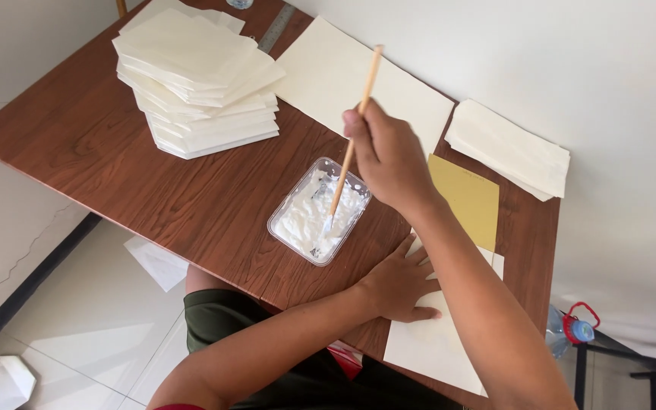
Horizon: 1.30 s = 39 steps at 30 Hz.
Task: Manually assembling a paper bag by folding paper around a template and applying glue with a brush.
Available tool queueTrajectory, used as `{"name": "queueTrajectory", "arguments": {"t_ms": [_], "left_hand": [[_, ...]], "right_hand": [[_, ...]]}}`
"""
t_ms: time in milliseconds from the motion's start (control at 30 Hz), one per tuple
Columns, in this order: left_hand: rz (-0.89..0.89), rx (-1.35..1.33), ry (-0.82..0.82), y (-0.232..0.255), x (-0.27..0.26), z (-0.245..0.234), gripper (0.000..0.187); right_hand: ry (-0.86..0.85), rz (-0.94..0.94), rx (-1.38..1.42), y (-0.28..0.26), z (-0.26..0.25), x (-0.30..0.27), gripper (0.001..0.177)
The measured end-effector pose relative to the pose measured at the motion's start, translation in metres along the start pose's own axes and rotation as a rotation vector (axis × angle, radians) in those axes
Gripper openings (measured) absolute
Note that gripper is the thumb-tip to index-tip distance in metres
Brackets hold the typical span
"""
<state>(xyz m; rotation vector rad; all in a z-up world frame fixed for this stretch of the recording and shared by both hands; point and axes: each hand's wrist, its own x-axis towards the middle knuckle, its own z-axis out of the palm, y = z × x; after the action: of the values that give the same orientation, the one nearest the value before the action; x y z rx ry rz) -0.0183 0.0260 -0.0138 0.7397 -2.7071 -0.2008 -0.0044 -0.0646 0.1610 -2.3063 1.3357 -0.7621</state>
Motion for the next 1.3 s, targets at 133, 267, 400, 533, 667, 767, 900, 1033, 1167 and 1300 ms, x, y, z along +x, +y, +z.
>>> {"name": "queueTrajectory", "arguments": {"t_ms": [133,267,400,533,667,767,900,1033,1167,1300], "left_hand": [[0.005,0.041,-0.029,0.0,0.001,0.011,0.069],[-0.01,0.088,-0.066,0.001,0.002,0.01,0.07],[-0.036,0.085,-0.072,0.001,0.0,-0.002,0.074],[-0.05,0.131,-0.089,0.002,-0.001,0.005,0.072],[-0.064,0.101,-0.12,0.002,0.0,0.008,0.075],[-0.037,-0.042,-0.134,-0.002,0.006,0.014,0.084],[-0.025,-0.141,-0.15,-0.007,0.003,0.007,0.09],[-0.012,-0.137,-0.127,-0.009,0.005,0.007,0.089],[-0.036,-0.131,-0.108,-0.012,0.018,0.002,0.084],[0.052,0.009,0.01,-0.019,0.044,0.009,0.076]], "right_hand": [[0.191,-0.16,-0.079,-0.012,-0.006,-0.017,0.04],[0.257,-0.182,-0.118,0.004,0.002,-0.022,0.035],[0.255,-0.151,-0.068,0.002,-0.008,-0.031,0.038],[0.309,-0.122,-0.05,0.024,-0.017,-0.043,0.036],[0.523,-0.064,0.157,0.026,-0.032,-0.059,0.039],[0.65,0.131,0.306,0.031,-0.043,-0.079,0.035],[0.879,0.201,0.556,0.075,-0.072,-0.114,0.03],[1.166,0.367,0.635,0.109,-0.113,-0.177,0.024],[1.26,0.558,0.655,0.111,-0.133,-0.228,0.045],[1.29,0.616,0.706,0.145,-0.136,-0.261,0.043]]}}
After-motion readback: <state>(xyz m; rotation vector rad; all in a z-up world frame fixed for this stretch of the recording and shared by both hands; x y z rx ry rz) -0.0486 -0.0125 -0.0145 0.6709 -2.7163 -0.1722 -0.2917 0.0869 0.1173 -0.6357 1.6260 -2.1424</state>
